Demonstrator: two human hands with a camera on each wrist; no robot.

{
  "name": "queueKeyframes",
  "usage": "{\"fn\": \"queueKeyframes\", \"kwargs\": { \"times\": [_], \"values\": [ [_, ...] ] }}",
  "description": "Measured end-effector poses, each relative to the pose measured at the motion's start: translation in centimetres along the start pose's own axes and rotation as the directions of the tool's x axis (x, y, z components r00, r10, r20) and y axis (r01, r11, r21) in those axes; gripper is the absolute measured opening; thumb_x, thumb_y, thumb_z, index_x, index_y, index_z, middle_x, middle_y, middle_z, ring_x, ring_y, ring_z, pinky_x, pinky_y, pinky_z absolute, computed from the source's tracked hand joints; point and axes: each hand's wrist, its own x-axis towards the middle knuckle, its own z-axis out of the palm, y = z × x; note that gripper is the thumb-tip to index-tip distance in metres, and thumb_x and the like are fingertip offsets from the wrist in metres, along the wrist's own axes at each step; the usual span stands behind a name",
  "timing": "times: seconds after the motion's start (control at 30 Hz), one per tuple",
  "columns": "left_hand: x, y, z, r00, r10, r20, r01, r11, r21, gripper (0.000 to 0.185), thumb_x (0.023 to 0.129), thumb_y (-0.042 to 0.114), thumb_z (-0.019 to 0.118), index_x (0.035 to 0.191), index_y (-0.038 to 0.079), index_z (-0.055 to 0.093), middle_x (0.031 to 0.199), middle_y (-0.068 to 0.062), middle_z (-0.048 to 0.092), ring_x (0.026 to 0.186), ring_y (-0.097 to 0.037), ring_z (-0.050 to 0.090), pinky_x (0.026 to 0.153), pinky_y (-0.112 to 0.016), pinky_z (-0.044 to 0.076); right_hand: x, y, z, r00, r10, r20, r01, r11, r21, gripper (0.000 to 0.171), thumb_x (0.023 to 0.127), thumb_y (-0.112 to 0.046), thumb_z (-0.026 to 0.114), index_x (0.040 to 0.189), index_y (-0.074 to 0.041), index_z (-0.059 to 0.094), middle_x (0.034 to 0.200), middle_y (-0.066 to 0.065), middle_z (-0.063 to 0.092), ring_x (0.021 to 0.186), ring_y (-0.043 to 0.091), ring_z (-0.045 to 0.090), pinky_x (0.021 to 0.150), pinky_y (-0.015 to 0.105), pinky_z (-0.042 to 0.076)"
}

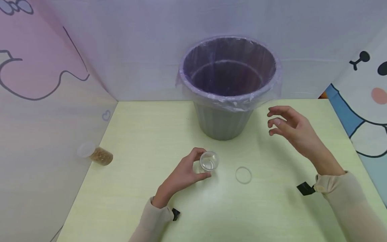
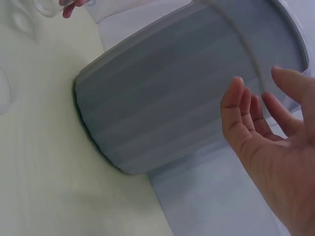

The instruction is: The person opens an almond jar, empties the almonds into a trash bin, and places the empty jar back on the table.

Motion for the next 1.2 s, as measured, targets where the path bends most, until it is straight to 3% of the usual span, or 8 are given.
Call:
{"fn": "queueKeyframes", "kwargs": {
  "times": [0.37,0.63,0.87,1.2],
  "values": [
    [-1.0,-1.2,1.5,0.997,-0.050,0.065,0.050,0.999,0.001,0.064,0.086,0.012,0.085,0.137,0.017,0.048,0.142,0.000,0.062,0.134,-0.027,0.064,0.113,-0.043,0.050,-1.4,2.5,1.0,0.999,0.001,0.054,0.000,1.000,-0.008,0.042,0.106,0.011,0.041,0.146,0.001,0.047,0.134,0.008,0.054,0.104,0.015,0.064,0.083,0.026,0.060],
    [-1.5,-2.0,2.3,0.997,-0.041,0.072,0.042,0.999,-0.021,0.066,0.085,0.012,0.086,0.138,0.019,0.048,0.140,0.000,0.064,0.135,-0.022,0.063,0.111,-0.037,0.050,-2.1,3.6,2.4,0.998,0.006,0.067,0.003,0.992,-0.130,0.041,0.104,0.012,0.048,0.145,0.007,0.045,0.135,0.007,0.056,0.104,0.011,0.065,0.084,0.026,0.059],
    [-1.7,-2.4,2.4,0.997,-0.035,0.067,0.037,0.999,-0.019,0.067,0.086,0.012,0.085,0.141,0.020,0.046,0.141,0.000,0.063,0.135,-0.021,0.062,0.113,-0.038,0.048,-2.5,4.6,3.5,0.994,0.057,0.092,-0.029,0.960,-0.279,0.044,0.104,0.007,0.054,0.146,0.005,0.044,0.140,0.007,0.055,0.107,0.010,0.064,0.087,0.024,0.059],
    [-2.4,-3.0,1.6,0.999,-0.019,0.028,0.017,0.997,0.069,0.087,0.086,0.004,0.083,0.157,0.027,0.039,0.149,0.004,0.060,0.142,-0.015,0.055,0.121,-0.042,0.042,-2.4,5.1,4.7,0.991,0.043,0.126,-0.004,0.956,-0.293,0.047,0.101,0.010,0.055,0.147,0.002,0.046,0.141,0.001,0.057,0.112,0.007,0.065,0.091,0.019,0.057]
  ]
}}
